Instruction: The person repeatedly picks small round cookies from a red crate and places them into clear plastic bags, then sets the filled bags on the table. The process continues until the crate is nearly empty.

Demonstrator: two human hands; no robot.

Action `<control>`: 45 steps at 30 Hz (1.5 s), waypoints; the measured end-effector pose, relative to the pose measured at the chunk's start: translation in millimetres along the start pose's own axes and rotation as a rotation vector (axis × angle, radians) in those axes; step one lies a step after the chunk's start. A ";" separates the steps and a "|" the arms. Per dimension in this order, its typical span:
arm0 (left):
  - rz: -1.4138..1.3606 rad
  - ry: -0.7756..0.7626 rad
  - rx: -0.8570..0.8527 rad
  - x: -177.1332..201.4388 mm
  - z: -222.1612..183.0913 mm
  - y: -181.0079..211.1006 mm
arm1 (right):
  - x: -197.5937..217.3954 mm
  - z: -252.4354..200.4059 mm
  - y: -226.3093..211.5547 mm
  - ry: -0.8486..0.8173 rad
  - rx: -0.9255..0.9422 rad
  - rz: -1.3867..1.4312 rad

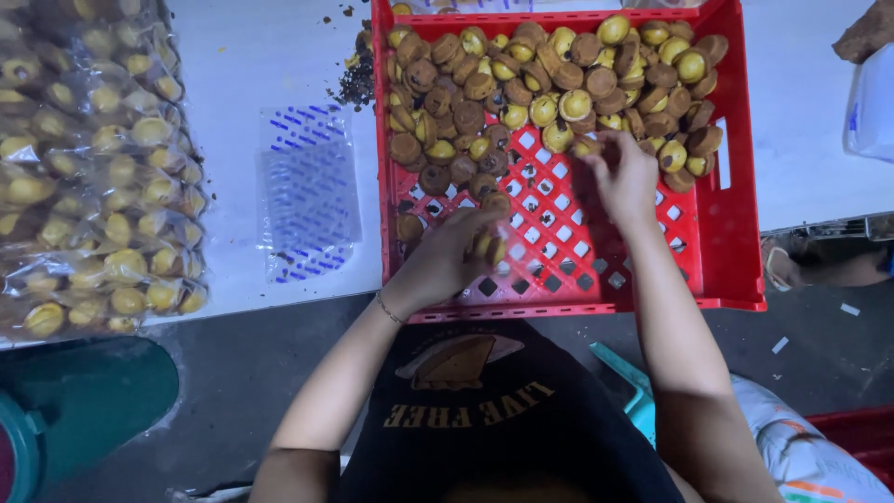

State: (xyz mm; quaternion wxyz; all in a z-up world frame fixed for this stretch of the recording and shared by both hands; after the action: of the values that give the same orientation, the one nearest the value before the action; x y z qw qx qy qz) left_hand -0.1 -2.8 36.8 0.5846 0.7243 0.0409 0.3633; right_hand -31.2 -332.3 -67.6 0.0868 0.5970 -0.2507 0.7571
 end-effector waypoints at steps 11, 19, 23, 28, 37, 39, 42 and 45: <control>0.062 -0.139 -0.040 18.1 17.8 51.2 | 117.2 -72.9 -150.4 -0.568 0.463 0.771; -0.010 -0.075 -0.173 24.5 15.8 33.9 | 29.0 -33.9 115.4 0.345 0.081 -0.086; -0.044 -0.061 -0.162 28.8 14.7 35.4 | 25.2 -36.1 121.7 0.352 0.057 -0.095; -0.052 -0.093 -0.155 30.4 16.1 31.8 | 20.8 -12.2 111.2 0.305 -0.025 -0.024; -0.139 -0.155 -0.183 57.8 19.3 41.1 | 136.5 -68.6 -138.8 -0.062 0.194 0.872; -0.157 -0.185 -0.172 62.6 20.3 41.8 | 117.2 -80.3 -178.9 -0.198 0.408 0.820; -0.197 -0.175 -0.210 79.2 19.8 36.4 | 96.7 -82.2 -203.9 -0.176 0.769 0.626; -0.015 -0.052 -0.168 109.3 7.0 25.8 | 128.5 -81.4 -221.5 -0.208 0.739 0.480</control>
State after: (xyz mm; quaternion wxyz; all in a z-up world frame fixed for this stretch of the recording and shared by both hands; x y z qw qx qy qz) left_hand 74.6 36.3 111.4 0.6469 0.6816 0.0004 0.3420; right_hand -40.7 -124.2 102.2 -0.3356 0.5858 -0.1024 0.7306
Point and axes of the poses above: each hand's wrist, its own z-axis towards the middle knuckle, its own x-axis out of the back of the hand, y = z × x, the point moved 3 cm from there along z, towards the middle knuckle, and after that the axes turned 6 degrees about -x, right-handed, at the moved point
